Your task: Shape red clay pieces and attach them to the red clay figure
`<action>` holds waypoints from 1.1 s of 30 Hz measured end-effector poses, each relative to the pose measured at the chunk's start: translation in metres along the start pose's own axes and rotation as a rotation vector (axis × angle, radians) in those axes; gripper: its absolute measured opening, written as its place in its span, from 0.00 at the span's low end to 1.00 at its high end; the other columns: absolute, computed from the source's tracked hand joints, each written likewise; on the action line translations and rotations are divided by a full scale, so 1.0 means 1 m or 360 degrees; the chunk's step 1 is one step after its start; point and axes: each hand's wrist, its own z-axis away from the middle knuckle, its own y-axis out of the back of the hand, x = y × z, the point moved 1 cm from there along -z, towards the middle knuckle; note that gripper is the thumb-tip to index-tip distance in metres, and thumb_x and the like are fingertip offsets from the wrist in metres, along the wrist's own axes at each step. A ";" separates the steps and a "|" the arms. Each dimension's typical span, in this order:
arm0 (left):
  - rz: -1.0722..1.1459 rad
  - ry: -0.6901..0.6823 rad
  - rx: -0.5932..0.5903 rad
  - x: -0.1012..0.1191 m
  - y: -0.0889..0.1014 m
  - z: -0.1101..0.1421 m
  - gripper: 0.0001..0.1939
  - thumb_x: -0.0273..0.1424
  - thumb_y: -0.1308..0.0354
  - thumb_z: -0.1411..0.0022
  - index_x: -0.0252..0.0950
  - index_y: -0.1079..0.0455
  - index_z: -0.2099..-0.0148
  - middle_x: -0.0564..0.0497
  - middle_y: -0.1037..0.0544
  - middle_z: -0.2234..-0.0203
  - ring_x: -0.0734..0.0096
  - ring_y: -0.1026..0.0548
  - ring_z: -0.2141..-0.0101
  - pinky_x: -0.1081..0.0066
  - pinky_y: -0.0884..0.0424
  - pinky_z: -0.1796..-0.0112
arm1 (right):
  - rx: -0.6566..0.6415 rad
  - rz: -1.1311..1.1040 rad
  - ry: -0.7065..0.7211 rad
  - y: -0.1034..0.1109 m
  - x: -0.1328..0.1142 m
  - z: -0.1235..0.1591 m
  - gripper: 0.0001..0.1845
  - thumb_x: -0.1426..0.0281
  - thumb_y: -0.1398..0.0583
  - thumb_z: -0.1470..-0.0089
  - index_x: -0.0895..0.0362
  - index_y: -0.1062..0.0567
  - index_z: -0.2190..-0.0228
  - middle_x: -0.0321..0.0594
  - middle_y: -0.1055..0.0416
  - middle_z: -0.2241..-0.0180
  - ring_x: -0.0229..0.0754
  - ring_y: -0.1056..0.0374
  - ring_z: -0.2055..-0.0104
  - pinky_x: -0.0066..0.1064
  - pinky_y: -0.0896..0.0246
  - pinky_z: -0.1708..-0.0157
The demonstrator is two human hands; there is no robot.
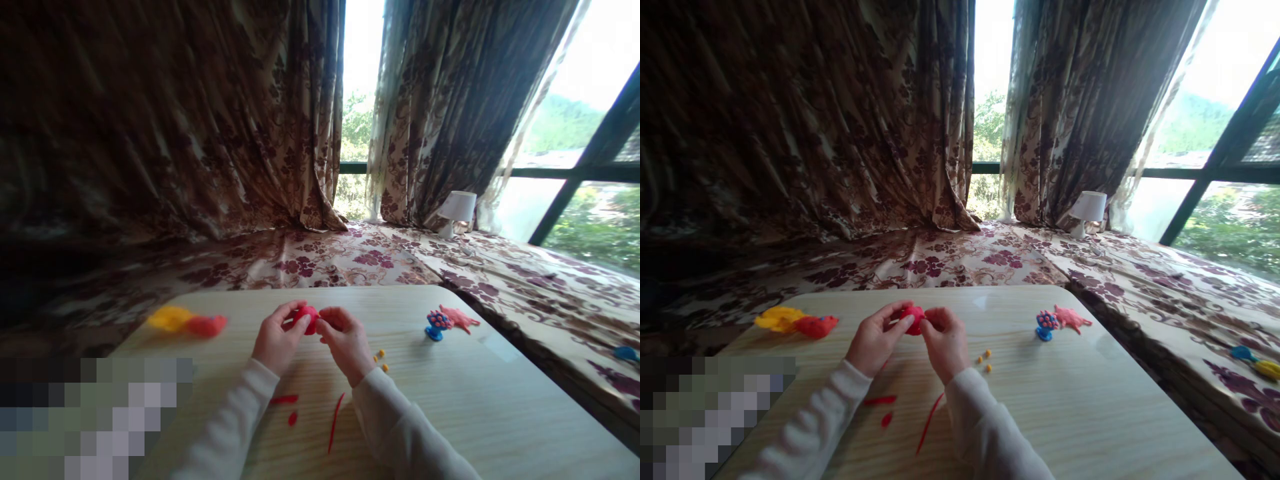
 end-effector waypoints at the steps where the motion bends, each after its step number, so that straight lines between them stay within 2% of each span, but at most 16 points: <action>1: 0.0000 -0.0002 -0.0001 0.000 0.000 0.000 0.21 0.35 0.37 0.54 0.30 0.28 0.58 0.44 0.21 0.66 0.65 0.23 0.69 0.67 0.25 0.67 | 0.0014 -0.0016 -0.0002 0.000 0.001 -0.001 0.11 0.66 0.37 0.65 0.58 0.29 0.77 0.34 0.29 0.79 0.36 0.33 0.75 0.25 0.40 0.78; 6: -0.0012 -0.0005 -0.0001 -0.003 0.001 -0.001 0.21 0.36 0.37 0.54 0.31 0.28 0.58 0.45 0.21 0.67 0.65 0.23 0.68 0.67 0.26 0.66 | 0.0034 -0.0070 -0.0064 0.001 0.002 -0.003 0.14 0.65 0.36 0.67 0.58 0.31 0.75 0.34 0.28 0.79 0.36 0.32 0.76 0.25 0.39 0.78; 14: -0.0012 0.0000 0.0113 -0.001 0.009 -0.006 0.21 0.37 0.36 0.56 0.32 0.28 0.60 0.46 0.21 0.67 0.64 0.24 0.65 0.68 0.27 0.64 | -0.0002 -0.0080 -0.0172 0.005 0.001 -0.002 0.13 0.63 0.39 0.59 0.58 0.30 0.72 0.36 0.27 0.78 0.38 0.29 0.74 0.27 0.35 0.77; 18: 0.0013 0.0012 0.0085 0.000 0.006 -0.004 0.21 0.37 0.35 0.58 0.32 0.27 0.60 0.47 0.21 0.69 0.64 0.24 0.67 0.68 0.27 0.66 | -0.0006 -0.0039 -0.0152 0.003 0.001 -0.001 0.14 0.63 0.37 0.61 0.59 0.29 0.72 0.37 0.26 0.76 0.39 0.28 0.72 0.25 0.36 0.78; 22: 0.0041 0.0026 0.0031 0.001 0.001 -0.001 0.21 0.38 0.35 0.58 0.32 0.28 0.61 0.47 0.21 0.71 0.65 0.24 0.70 0.68 0.26 0.69 | 0.0016 -0.0032 -0.0108 0.002 0.003 -0.001 0.15 0.62 0.35 0.63 0.58 0.30 0.74 0.35 0.27 0.79 0.38 0.30 0.75 0.24 0.40 0.80; 28: 0.0033 0.0035 0.0003 0.002 -0.002 0.001 0.20 0.37 0.35 0.58 0.32 0.29 0.62 0.48 0.22 0.73 0.68 0.25 0.73 0.69 0.26 0.71 | 0.0023 -0.0107 -0.0066 0.002 0.006 -0.004 0.18 0.64 0.34 0.65 0.56 0.35 0.73 0.30 0.30 0.82 0.35 0.32 0.78 0.26 0.39 0.78; 33: -0.0031 0.0005 0.0041 -0.003 0.002 -0.002 0.19 0.37 0.35 0.58 0.33 0.28 0.64 0.48 0.22 0.73 0.68 0.24 0.72 0.70 0.26 0.69 | -0.0014 -0.0048 -0.0150 0.005 0.009 -0.005 0.19 0.60 0.36 0.60 0.57 0.34 0.68 0.36 0.27 0.78 0.39 0.28 0.76 0.28 0.35 0.77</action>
